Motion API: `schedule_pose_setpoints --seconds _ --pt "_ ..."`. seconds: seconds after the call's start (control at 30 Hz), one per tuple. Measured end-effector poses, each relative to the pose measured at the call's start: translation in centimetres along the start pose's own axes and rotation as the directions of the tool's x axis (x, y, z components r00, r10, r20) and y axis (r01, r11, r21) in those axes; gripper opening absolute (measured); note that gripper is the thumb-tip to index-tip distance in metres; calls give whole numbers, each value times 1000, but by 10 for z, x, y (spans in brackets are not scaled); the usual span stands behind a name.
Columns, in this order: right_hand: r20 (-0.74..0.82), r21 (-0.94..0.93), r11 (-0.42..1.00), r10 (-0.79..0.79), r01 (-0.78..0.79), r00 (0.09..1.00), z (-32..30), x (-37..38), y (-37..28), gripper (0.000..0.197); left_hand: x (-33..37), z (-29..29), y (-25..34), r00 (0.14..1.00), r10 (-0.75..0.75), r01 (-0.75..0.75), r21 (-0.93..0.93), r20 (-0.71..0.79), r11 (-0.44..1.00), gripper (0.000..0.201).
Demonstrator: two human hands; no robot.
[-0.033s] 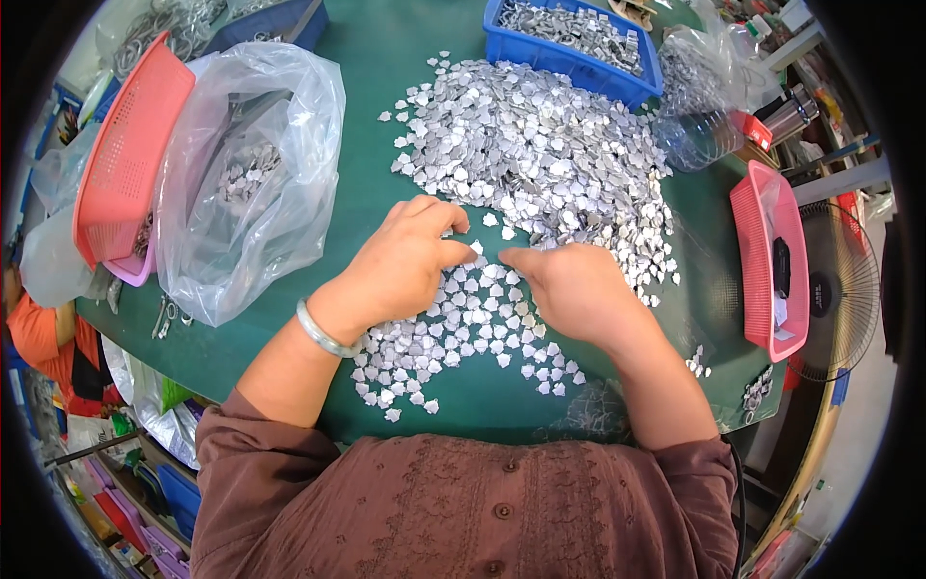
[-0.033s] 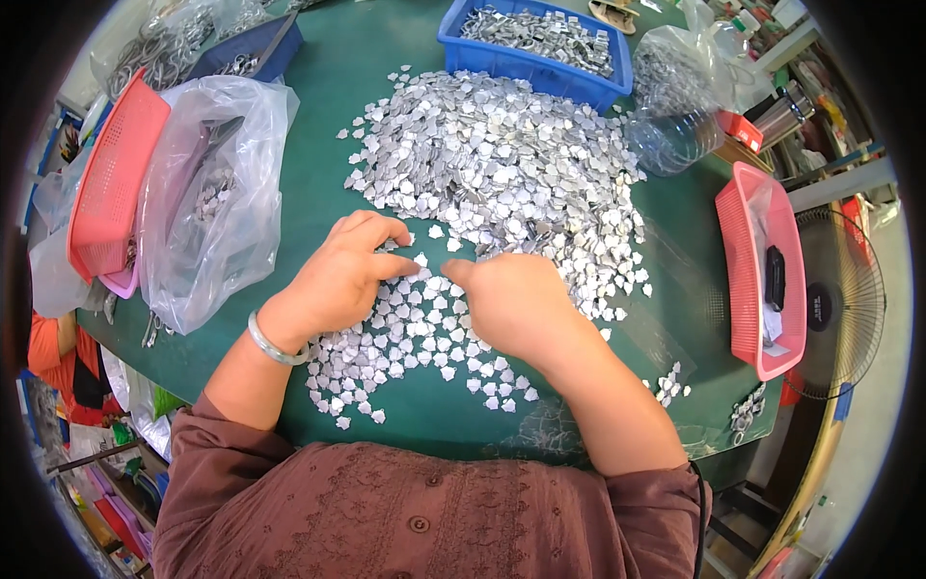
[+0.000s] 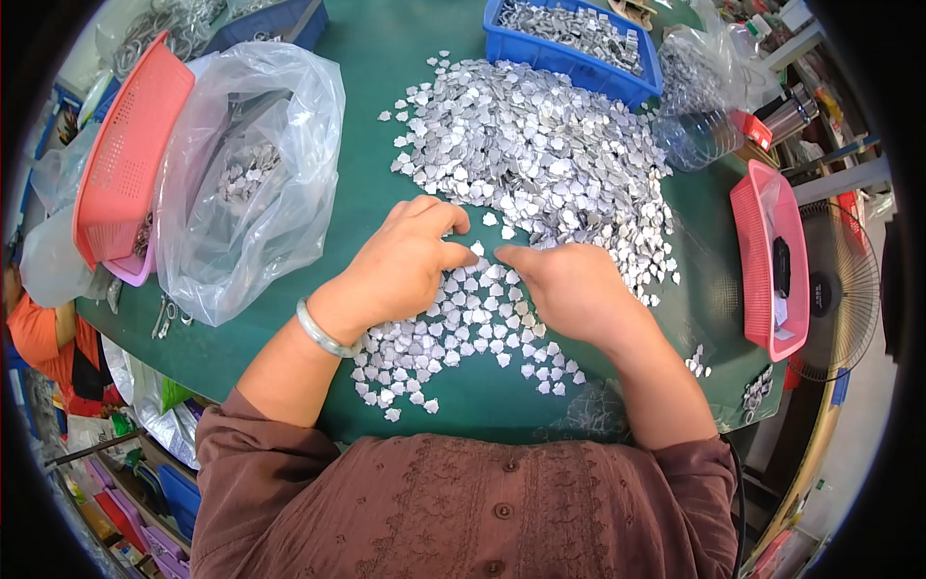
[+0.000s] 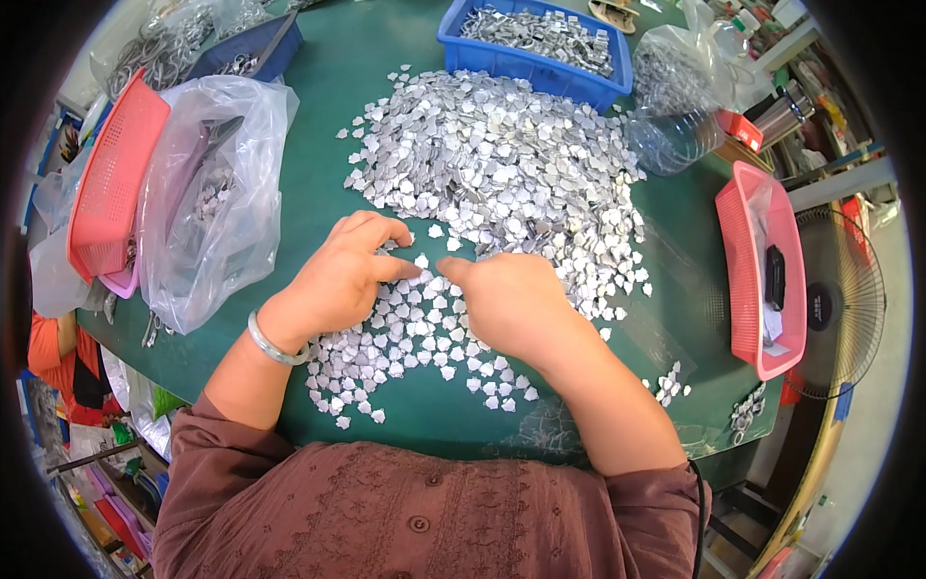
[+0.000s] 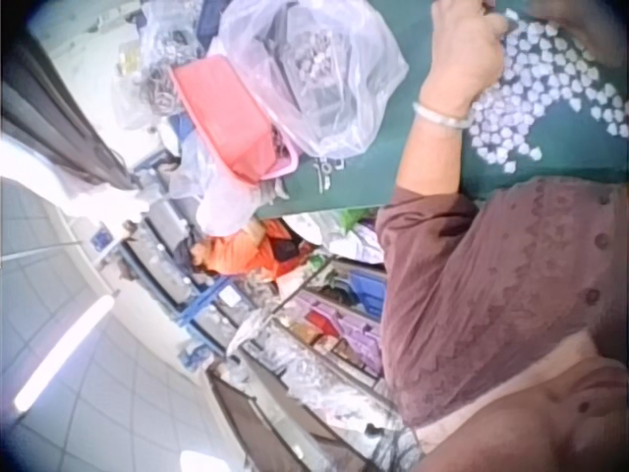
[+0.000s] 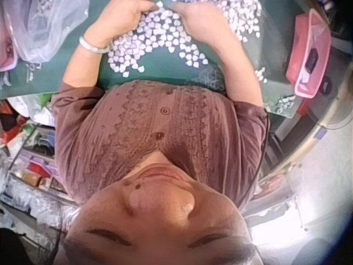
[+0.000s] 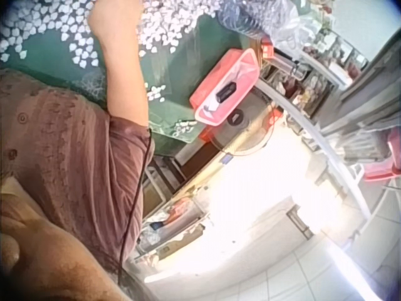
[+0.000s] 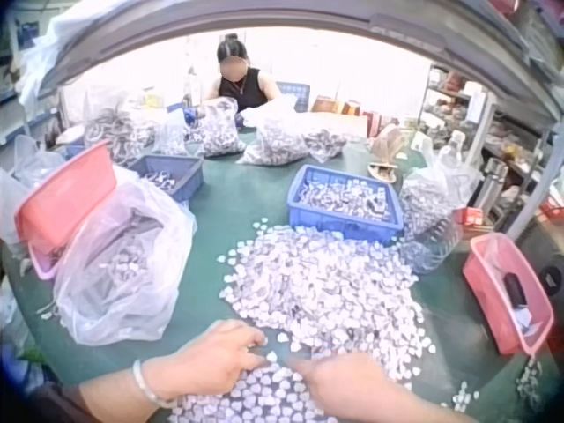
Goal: The person sorts small clover-shaped metal pieces on a green table by hand, gathers them into a group, places them into a pink plastic container, and then pours the pieces into a clear plastic bag.
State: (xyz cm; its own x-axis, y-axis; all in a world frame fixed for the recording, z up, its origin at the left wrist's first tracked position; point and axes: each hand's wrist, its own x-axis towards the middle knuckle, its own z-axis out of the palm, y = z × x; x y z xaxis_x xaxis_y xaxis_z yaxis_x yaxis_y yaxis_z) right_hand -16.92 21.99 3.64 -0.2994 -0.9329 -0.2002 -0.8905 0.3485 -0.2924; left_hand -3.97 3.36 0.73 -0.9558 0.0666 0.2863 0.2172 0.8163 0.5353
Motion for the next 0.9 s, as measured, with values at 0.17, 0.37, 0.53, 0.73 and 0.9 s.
schedule_pose_setpoints --seconds 0.17,0.37,0.53,0.73,0.9 --pt "-327 142 986 -40 91 944 24 6 -8 14 -2 0 -3 1000 1 -1 -13 -3 1000 31" --pt "-453 117 990 -13 73 891 35 15 -18 12 -3 -1 -4 1000 2 -3 -30 -14 1000 32" --pt "-496 162 982 -5 98 868 39 20 -17 10 -5 -1 -6 999 7 -8 -42 -33 999 30" --pt "-393 454 887 117 82 912 31 14 -12 7 -4 -1 -5 1000 7 -8 -48 -20 999 29" --pt "-366 625 770 143 129 920 6 -20 2 7 -3 1 -7 1000 12 -13 -35 -13 999 34"
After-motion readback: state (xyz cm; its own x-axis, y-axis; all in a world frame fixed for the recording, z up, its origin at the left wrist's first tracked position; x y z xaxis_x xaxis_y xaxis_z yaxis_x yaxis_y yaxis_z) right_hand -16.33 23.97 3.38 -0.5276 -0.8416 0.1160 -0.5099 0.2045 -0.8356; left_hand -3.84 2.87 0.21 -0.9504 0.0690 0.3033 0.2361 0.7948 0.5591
